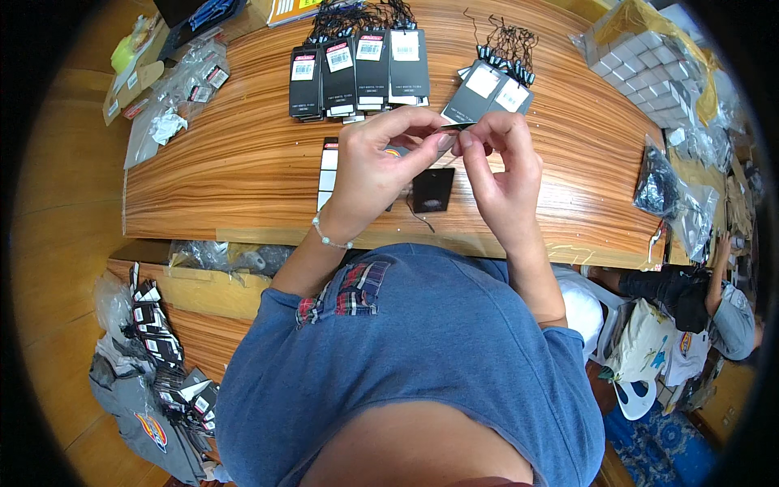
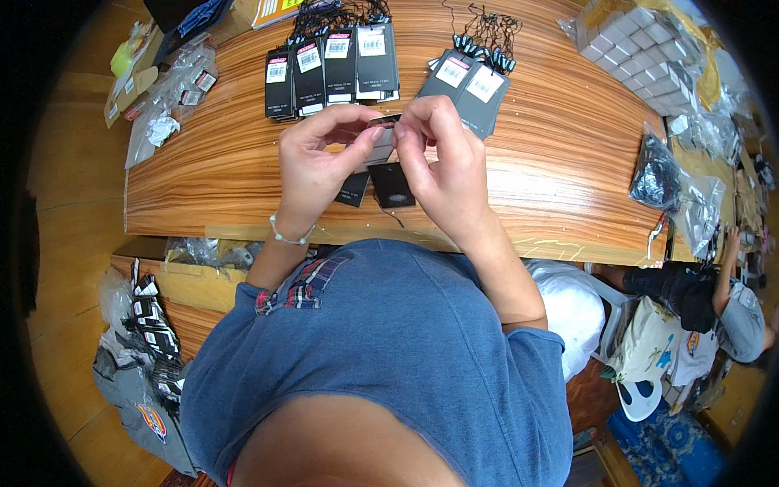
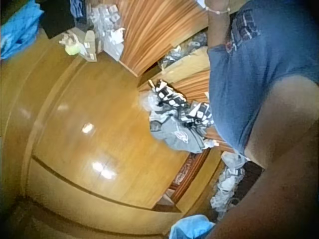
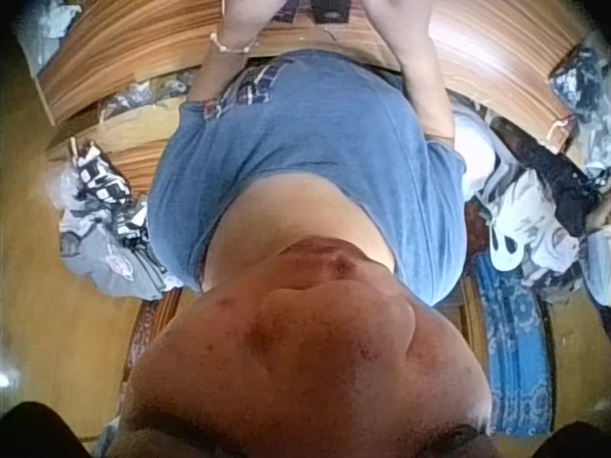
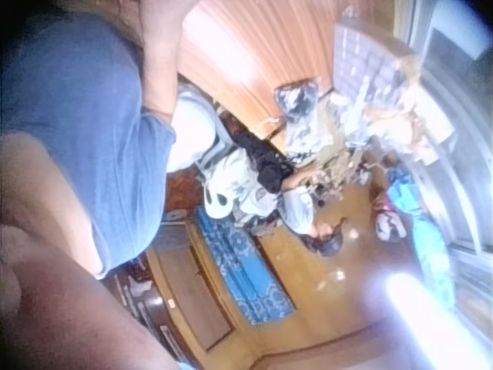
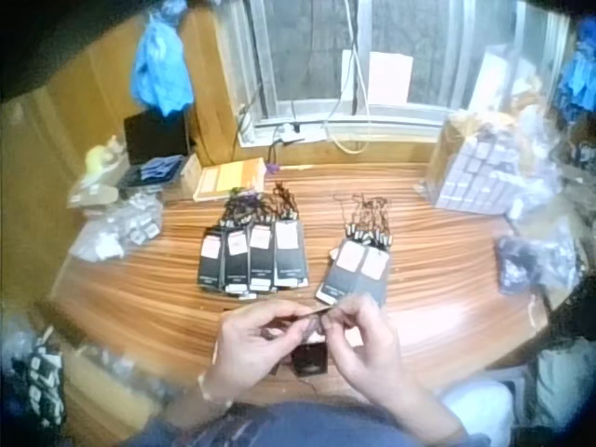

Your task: The person organizes small black tags with attached cords on a wooden table. They pick up individual tags, separate them from a larger bundle, and arrange them into neat stacks. The person also moves a stack of tags to the side of the table.

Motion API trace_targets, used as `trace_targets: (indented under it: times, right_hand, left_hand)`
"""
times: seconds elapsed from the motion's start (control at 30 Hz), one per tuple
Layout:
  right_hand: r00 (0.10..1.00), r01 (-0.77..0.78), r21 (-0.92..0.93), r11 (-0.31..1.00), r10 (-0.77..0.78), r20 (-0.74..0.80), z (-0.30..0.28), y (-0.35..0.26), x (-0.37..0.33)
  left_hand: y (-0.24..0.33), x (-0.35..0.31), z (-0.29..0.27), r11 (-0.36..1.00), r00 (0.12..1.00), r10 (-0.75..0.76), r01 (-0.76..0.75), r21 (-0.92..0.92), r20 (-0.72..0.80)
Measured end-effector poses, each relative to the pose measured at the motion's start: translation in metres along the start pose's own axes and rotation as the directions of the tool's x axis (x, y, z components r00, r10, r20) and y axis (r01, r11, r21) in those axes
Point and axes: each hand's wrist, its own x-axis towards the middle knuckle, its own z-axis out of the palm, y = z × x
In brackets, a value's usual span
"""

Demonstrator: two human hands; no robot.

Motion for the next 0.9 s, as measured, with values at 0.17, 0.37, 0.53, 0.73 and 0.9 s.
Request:
trace_targets:
  times: [0.17, 0.37, 0.53, 0.73, 0.9]
  right_hand:
    - [0.999, 0.051, -0.092, 0.994, -0.053, -0.015, 0.002, 0.002, -0.001]
    - [1.000, 0.002, -0.093, 0.996, -0.001, 0.010, 0.001, 0.001, 0.001]
    - [0.933, -0.361, 0.429, 0.828, 0.322, 0.162, -0.010, 0.004, 0.002]
    - [0.916, -0.396, 0.585, 0.707, 0.350, 0.198, -0.008, 0.014, 0.004]
    - [0.855, -0.501, 0.659, 0.561, 0.439, 0.276, -0.008, 0.016, 0.006]
  left_hand:
    - [0.001, -0.001, -0.002, 0.999, 0.999, 0.025, -0.026, 0.047, 0.029]
    - [0.000, 0.002, -0.004, 0.961, 0.979, 0.182, -0.197, 0.192, 0.092]
    - [-0.007, 0.008, -0.005, 0.865, 0.906, 0.383, -0.421, 0.273, 0.182]
    - [-0.010, 0.018, -0.004, 0.701, 0.829, 0.518, -0.552, 0.451, 0.211]
    - [-0.010, 0.018, -0.008, 0.567, 0.771, 0.579, -0.614, 0.549, 0.264]
